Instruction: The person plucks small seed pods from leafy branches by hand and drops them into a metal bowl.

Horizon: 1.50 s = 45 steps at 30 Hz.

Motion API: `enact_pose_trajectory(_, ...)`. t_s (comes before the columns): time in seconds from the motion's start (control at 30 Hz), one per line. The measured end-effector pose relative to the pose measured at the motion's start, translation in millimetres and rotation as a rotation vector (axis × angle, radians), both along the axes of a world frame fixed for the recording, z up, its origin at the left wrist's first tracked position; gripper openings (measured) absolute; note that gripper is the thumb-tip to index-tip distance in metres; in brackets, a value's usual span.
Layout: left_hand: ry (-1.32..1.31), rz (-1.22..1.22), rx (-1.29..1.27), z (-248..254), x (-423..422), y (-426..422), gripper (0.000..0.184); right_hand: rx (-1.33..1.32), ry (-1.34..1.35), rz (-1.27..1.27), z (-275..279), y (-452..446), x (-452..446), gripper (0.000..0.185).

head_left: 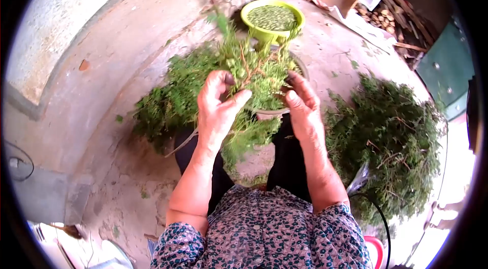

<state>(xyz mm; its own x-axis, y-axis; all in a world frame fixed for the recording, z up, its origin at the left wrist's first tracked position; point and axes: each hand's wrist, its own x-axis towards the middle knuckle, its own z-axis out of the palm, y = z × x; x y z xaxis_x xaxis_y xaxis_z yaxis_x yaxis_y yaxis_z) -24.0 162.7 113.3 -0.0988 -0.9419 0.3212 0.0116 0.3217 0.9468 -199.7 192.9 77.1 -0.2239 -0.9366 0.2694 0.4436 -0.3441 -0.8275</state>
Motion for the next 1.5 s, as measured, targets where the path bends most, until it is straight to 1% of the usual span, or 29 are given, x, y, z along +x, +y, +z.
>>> enact_pose_trajectory(0.03, -0.052, 0.103, 0.0, 0, -4, 10, 0.039, 0.061, -0.01, -0.046, 2, 5, 4, 0.053)
enact_pose_trajectory(0.07, -0.089, 0.162, -0.008, 1, -16, 22, 0.045, 0.267, 0.107, -0.052, 3, 12, -4, 0.054)
enact_pose_trajectory(0.1, -0.131, 0.119, 0.077, 2, -17, 27, 0.055, 0.319, 0.252, 0.008, 23, 21, -8, 0.051)
enact_pose_trajectory(0.13, -0.191, 0.155, -0.056, -7, -21, 28, 0.051, 0.317, 0.348, -0.007, 33, 27, -13, 0.047)
enact_pose_trajectory(0.17, -0.128, 0.025, -0.034, -8, -24, 27, 0.047, 0.315, 0.444, -0.024, 44, 35, -19, 0.043)
enact_pose_trajectory(0.2, -0.123, -0.01, -0.069, -10, -27, 26, 0.043, 0.219, 0.225, 0.125, 35, 33, -24, 0.037)
enact_pose_trajectory(0.27, -0.27, -0.011, -0.182, -9, -37, 22, 0.04, -0.003, 0.067, 0.124, 24, 26, -25, 0.028)
enact_pose_trajectory(0.33, -0.387, 0.017, -0.31, -24, -36, 14, 0.038, -0.005, 0.332, 0.03, 16, 21, -29, 0.026)
enact_pose_trajectory(0.37, -0.435, 0.076, -0.436, -30, -41, 12, 0.036, 0.149, 0.291, 0.0, 20, 31, -28, 0.021)
enact_pose_trajectory(0.4, -0.559, 0.127, -0.667, -33, -44, 6, 0.031, 0.156, 0.269, -0.068, 27, 37, -28, 0.017)
enact_pose_trajectory(0.47, -0.562, 0.071, -0.828, -38, -51, 2, 0.028, 0.248, 0.208, -0.169, 31, 44, -25, 0.016)
enact_pose_trajectory(0.5, -0.546, 0.018, -0.875, -47, -50, -5, 0.026, 0.275, 0.173, -0.181, 50, 55, -24, 0.016)
enact_pose_trajectory(0.53, -0.539, 0.017, -0.901, -45, -54, -3, 0.026, 0.263, 0.148, -0.172, 44, 51, -20, 0.017)
enact_pose_trajectory(0.6, -0.406, 0.05, -0.93, -41, -68, 3, 0.027, 0.193, 0.228, -0.202, 46, 55, -12, 0.021)
enact_pose_trajectory(0.67, -0.406, 0.049, -0.905, -53, -65, -2, 0.03, 0.16, 0.28, -0.15, 48, 56, -9, 0.031)
enact_pose_trajectory(0.73, -0.307, 0.063, -0.693, -55, -66, 2, 0.034, 0.035, 0.374, -0.23, 50, 52, -5, 0.035)
enact_pose_trajectory(0.77, -0.299, 0.04, -0.749, -52, -66, 2, 0.039, 0.088, 0.411, -0.129, 54, 56, -6, 0.042)
enact_pose_trajectory(0.8, -0.186, -0.049, -0.469, -67, -59, -5, 0.039, 0.159, 0.517, -0.048, 65, 56, -9, 0.048)
enact_pose_trajectory(0.87, 0.228, -0.317, -0.019, -88, -46, -17, 0.039, -0.025, 0.524, -0.182, 53, 47, 1, 0.05)
enact_pose_trajectory(0.93, 0.453, -0.367, 0.148, -95, -46, -24, 0.044, -0.034, 0.606, -0.21, 38, 32, 9, 0.05)
enact_pose_trajectory(1.0, 0.923, -0.367, 0.436, -97, -49, -26, 0.049, -0.048, 0.686, -0.236, 29, 26, 10, 0.049)
enact_pose_trajectory(1.03, 0.923, -0.366, 0.437, -110, -44, -35, 0.049, -0.054, 0.695, -0.233, 26, 25, 10, 0.049)
enact_pose_trajectory(1.07, 0.288, -0.23, 0.094, -132, -34, -52, 0.046, -0.058, 0.704, -0.231, 23, 24, 9, 0.048)
enact_pose_trajectory(1.13, -0.345, -0.089, -0.243, -118, -41, -50, 0.043, -0.041, 0.666, -0.24, 22, 31, 5, 0.046)
enact_pose_trajectory(1.2, 0.313, -0.089, 0.333, -84, -47, -35, 0.037, -0.023, 0.627, -0.251, 17, 34, 1, 0.045)
enact_pose_trajectory(1.27, 0.218, -0.059, 0.301, -75, -41, -34, 0.03, -0.058, 0.672, -0.312, 8, 35, -4, 0.042)
enact_pose_trajectory(1.33, 0.107, 0.106, 0.016, -54, -57, -21, 0.028, -0.082, 0.67, -0.351, 6, 36, -5, 0.042)
enact_pose_trajectory(1.4, 0.074, 0.153, 0.021, -43, -60, -14, 0.029, -0.055, 0.634, -0.34, 6, 37, -6, 0.042)
enact_pose_trajectory(1.5, -0.143, 0.164, -0.035, -30, -60, -1, 0.03, -0.074, 0.635, -0.433, -7, 31, -2, 0.041)
